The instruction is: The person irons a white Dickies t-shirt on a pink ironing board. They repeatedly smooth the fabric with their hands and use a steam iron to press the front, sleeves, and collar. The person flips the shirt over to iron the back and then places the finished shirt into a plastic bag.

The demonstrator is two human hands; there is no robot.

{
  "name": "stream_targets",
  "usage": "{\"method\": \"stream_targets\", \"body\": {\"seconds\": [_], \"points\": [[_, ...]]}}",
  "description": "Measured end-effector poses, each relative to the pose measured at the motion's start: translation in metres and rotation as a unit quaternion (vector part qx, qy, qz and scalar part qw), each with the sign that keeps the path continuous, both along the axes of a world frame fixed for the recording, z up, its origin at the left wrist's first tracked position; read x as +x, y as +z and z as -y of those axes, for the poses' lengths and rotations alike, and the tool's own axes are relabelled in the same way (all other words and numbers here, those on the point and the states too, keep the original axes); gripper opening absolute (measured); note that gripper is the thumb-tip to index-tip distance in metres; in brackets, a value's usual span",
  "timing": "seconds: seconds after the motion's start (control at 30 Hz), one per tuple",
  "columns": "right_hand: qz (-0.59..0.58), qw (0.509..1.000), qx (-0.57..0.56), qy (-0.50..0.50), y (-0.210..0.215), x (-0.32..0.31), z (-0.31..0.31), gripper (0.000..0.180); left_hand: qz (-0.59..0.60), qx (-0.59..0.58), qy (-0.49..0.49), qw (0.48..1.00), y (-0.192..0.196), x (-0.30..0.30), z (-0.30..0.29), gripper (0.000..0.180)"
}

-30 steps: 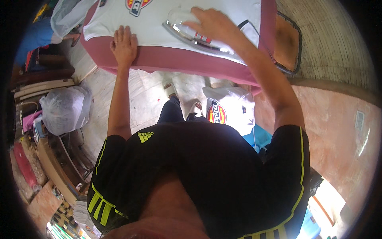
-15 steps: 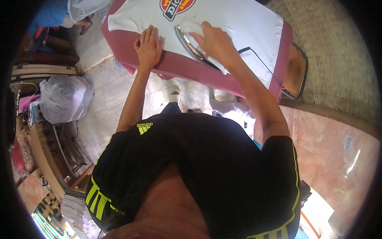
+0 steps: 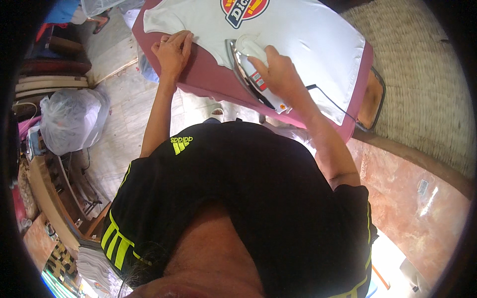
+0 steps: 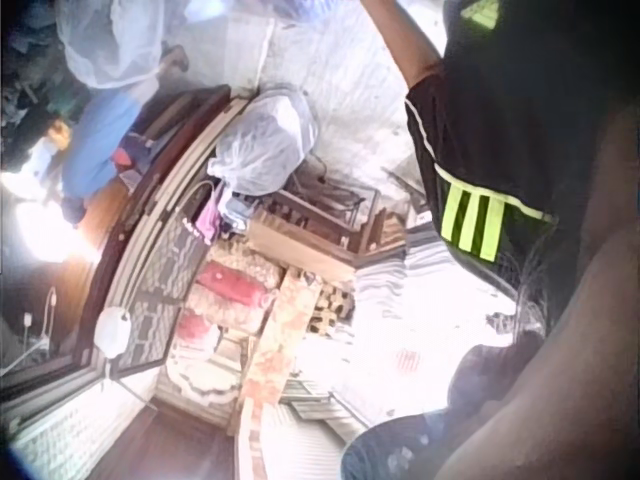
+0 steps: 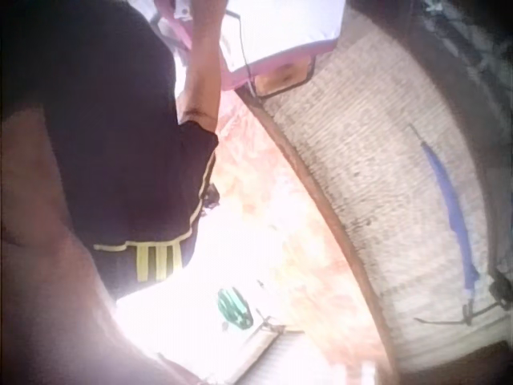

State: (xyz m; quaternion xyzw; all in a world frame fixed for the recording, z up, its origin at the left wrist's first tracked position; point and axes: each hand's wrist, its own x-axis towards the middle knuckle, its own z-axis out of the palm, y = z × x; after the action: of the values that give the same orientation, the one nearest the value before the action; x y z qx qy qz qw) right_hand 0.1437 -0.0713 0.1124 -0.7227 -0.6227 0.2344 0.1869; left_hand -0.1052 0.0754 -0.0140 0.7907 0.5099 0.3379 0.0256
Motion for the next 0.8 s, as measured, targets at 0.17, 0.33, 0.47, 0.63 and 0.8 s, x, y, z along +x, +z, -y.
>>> {"method": "stream_targets", "body": {"seconds": [0.17, 0.33, 0.47, 0.63, 0.8], "points": [[-0.001, 1.0, -0.011, -0.009, 0.002, -0.014, -0.009, 0.042, 0.03, 0.077, 0.11, 0.99, 0.0, -0.02, -0.054, 0.036], [-0.05, 0.996, -0.064, -0.027, 0.008, -0.005, -0.014, 0.042, 0.017, -0.015, 0.216, 0.976, -0.004, -0.052, -0.111, 0.055], [-0.068, 0.993, -0.09, -0.026, 0.009, -0.017, -0.03, 0.043, 0.059, -0.084, 0.167, 0.981, -0.021, -0.066, -0.14, 0.047], [-0.058, 0.997, -0.041, 0.043, 0.004, -0.058, -0.066, 0.042, 0.164, -0.071, 0.143, 0.973, -0.015, -0.084, -0.138, 0.035], [-0.038, 0.992, -0.001, 0.117, -0.001, -0.095, -0.134, 0.041, 0.209, -0.117, 0.124, 0.963, -0.014, -0.092, -0.137, 0.033]]}}
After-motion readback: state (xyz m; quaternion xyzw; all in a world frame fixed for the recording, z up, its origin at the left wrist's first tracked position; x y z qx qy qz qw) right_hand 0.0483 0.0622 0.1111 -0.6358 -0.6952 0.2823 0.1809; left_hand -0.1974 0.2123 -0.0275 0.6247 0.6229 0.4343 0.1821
